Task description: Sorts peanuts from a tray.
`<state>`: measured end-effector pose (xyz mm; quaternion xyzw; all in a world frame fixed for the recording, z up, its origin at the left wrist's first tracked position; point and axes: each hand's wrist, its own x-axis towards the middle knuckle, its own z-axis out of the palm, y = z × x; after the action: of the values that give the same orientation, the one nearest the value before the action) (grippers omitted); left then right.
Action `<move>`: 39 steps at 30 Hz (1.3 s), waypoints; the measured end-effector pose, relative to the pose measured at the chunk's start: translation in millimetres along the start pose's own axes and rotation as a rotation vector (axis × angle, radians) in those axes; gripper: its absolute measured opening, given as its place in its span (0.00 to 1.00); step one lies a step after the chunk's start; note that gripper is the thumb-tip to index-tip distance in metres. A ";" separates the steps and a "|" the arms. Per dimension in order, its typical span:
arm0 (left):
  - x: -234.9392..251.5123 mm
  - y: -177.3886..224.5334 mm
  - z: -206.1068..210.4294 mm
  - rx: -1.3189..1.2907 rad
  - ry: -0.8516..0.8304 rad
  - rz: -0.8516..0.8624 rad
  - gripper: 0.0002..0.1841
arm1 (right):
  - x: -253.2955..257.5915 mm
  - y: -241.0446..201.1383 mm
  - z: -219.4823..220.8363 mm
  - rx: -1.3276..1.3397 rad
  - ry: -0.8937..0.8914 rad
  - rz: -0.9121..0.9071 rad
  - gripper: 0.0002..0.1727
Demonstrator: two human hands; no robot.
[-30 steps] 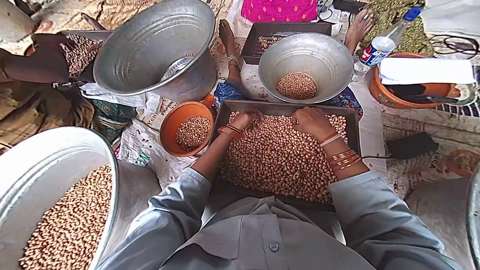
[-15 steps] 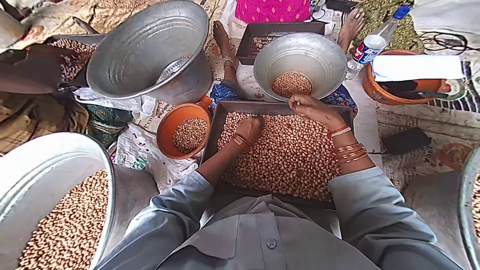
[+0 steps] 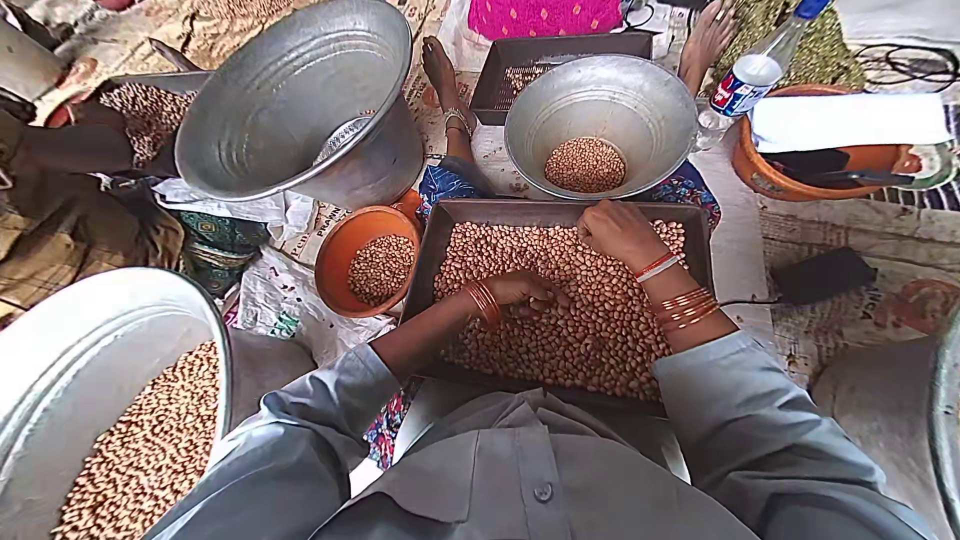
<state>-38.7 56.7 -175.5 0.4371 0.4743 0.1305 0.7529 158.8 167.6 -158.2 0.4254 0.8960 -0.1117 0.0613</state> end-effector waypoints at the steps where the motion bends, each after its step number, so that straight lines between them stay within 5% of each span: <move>1: 1.2 -1.9 -12.7 0.017 0.084 0.006 0.16 | 0.2 -0.4 0.8 0.000 0.000 -0.001 0.06; 5: -3.8 -6.2 -62.8 0.096 0.645 0.170 0.14 | -0.1 -2.6 3.0 0.004 0.025 0.001 0.05; 7: -10.6 -5.5 -69.6 0.162 0.753 0.221 0.12 | 0.2 -4.4 5.2 -0.010 0.060 0.001 0.05; 17: -4.1 0.8 -5.3 1.063 0.562 0.112 0.12 | -2.5 -13.5 6.2 -0.038 0.042 0.080 0.07; 23: -4.1 -1.6 -9.4 1.013 0.535 0.142 0.11 | 0.8 -9.1 3.1 -0.008 -0.070 0.089 0.08; 29: -37.2 -2.5 -84.9 0.229 0.771 0.471 0.11 | 6.7 -0.3 7.2 0.303 -0.027 -0.016 0.11; 35: -43.4 -9.3 -90.3 0.835 0.943 0.183 0.10 | 12.6 -7.6 11.3 1.112 0.133 -0.114 0.06; 39: -30.9 -12.2 -80.0 0.958 0.920 0.077 0.12 | 10.3 -31.0 19.6 0.789 0.224 -0.072 0.07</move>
<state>-123.6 73.4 -179.9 0.6397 0.7371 0.1053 0.1909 128.6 151.4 -174.7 0.3940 0.7999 -0.4020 -0.2083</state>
